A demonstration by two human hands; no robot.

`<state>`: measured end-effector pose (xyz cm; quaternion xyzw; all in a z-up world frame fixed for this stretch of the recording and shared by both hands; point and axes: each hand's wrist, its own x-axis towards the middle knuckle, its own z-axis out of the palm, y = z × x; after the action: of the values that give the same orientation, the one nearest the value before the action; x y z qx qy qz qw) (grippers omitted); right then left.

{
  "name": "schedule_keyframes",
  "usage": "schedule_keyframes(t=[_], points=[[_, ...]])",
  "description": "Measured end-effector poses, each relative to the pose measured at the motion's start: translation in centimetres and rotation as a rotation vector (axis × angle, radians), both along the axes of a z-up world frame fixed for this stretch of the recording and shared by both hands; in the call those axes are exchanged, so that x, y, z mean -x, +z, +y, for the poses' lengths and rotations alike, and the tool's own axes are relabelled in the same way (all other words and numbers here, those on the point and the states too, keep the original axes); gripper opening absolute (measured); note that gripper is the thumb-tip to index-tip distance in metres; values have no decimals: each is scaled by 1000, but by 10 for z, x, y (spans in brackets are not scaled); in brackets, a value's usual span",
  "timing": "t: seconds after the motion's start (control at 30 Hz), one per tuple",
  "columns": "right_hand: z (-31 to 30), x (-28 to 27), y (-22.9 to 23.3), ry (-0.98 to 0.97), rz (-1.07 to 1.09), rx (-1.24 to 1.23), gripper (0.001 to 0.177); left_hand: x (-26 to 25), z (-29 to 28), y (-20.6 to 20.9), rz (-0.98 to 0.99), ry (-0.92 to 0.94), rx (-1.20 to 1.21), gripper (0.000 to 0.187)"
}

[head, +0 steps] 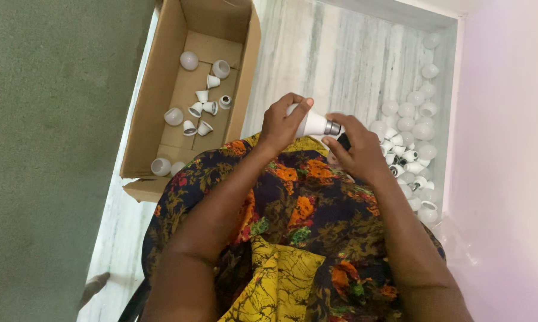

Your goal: The person is assembling light bulbs by attaching white plastic bases to the bulbs. They pick up a bulb, attach the base, and place it in a cardboard box. This process is repeated multiple times.

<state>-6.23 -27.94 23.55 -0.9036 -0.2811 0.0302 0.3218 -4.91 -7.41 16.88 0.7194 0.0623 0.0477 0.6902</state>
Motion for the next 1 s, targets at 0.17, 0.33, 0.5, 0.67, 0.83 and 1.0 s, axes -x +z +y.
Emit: schedule_keyframes(t=[0.17, 0.33, 0.5, 0.67, 0.83, 1.0], points=[[3, 2, -13, 15, -152, 76, 33, 2, 1, -13, 283, -139, 280, 36], [-5, 2, -42, -190, 334, -147, 30, 11, 2, -2, -156, -41, -69, 32], [-9, -13, -70, -308, 895, -486, 40, 19, 7, 9, -410, -11, -263, 28], [-3, -1, -37, -87, 194, -98, 42, 3, 2, 0, -18, 26, -62, 36], [4, 3, -22, 50, -266, 264, 40, 0, 10, -9, 28, -53, -127, 40], [-6, 2, -52, -75, 89, 203, 42, 3, 12, -2, -74, -47, -141, 39]])
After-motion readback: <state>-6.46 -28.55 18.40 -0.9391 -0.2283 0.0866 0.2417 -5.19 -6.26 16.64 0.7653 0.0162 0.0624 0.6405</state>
